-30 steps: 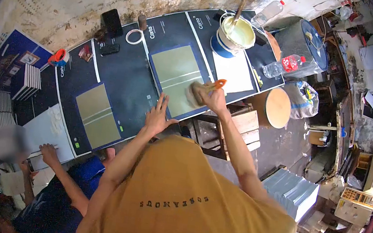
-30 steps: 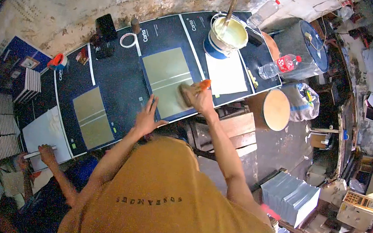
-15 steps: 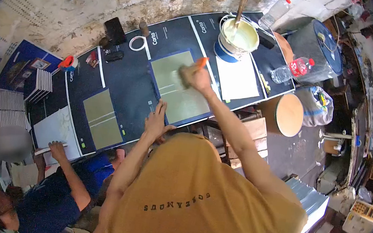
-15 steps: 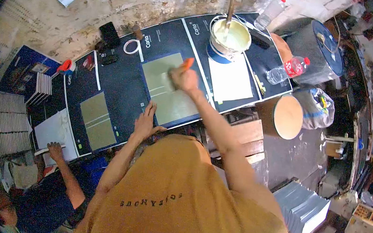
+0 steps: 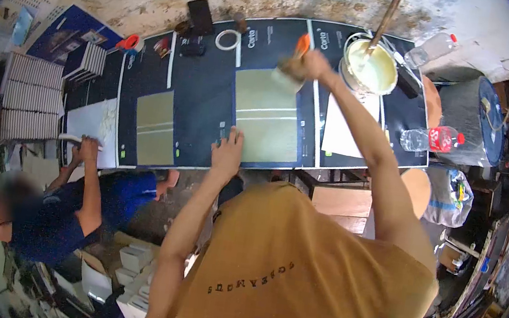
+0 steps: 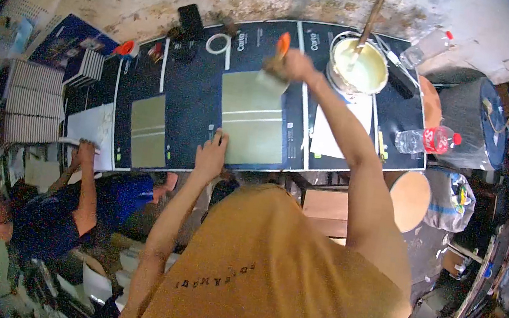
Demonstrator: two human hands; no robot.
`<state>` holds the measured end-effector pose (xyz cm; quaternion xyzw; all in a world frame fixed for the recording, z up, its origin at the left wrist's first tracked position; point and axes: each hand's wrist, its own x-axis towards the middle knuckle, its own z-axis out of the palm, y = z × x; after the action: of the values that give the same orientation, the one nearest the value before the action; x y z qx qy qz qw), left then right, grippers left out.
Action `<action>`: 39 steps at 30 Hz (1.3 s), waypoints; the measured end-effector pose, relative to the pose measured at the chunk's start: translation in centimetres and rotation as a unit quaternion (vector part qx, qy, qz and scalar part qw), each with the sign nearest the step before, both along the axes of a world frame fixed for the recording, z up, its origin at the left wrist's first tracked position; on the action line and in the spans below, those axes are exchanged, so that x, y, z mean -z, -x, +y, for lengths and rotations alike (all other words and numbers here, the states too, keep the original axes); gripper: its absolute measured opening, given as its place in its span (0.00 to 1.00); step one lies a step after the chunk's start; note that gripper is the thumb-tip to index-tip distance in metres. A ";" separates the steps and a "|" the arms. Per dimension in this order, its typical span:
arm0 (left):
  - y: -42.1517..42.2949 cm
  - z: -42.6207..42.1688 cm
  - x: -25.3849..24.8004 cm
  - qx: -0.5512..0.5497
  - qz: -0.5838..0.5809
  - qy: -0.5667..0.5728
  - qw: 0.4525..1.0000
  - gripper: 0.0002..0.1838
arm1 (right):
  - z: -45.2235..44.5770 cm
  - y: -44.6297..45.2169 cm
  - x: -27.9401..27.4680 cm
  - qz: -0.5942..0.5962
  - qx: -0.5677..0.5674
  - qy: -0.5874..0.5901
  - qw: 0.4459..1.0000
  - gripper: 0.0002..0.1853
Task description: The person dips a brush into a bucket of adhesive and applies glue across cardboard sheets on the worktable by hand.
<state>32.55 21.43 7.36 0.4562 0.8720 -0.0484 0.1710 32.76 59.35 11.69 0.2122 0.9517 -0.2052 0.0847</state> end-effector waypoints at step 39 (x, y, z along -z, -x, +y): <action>18.1 23.4 -4.1 0.299 -0.230 0.088 0.922 0.50 | -23.4 -0.7 -4.8 0.160 -0.035 -0.068 0.984 0.19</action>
<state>14.45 44.83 11.49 0.6773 0.6239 -0.0676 0.3841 33.42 35.98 16.45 0.1487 0.9715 -0.1682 -0.0759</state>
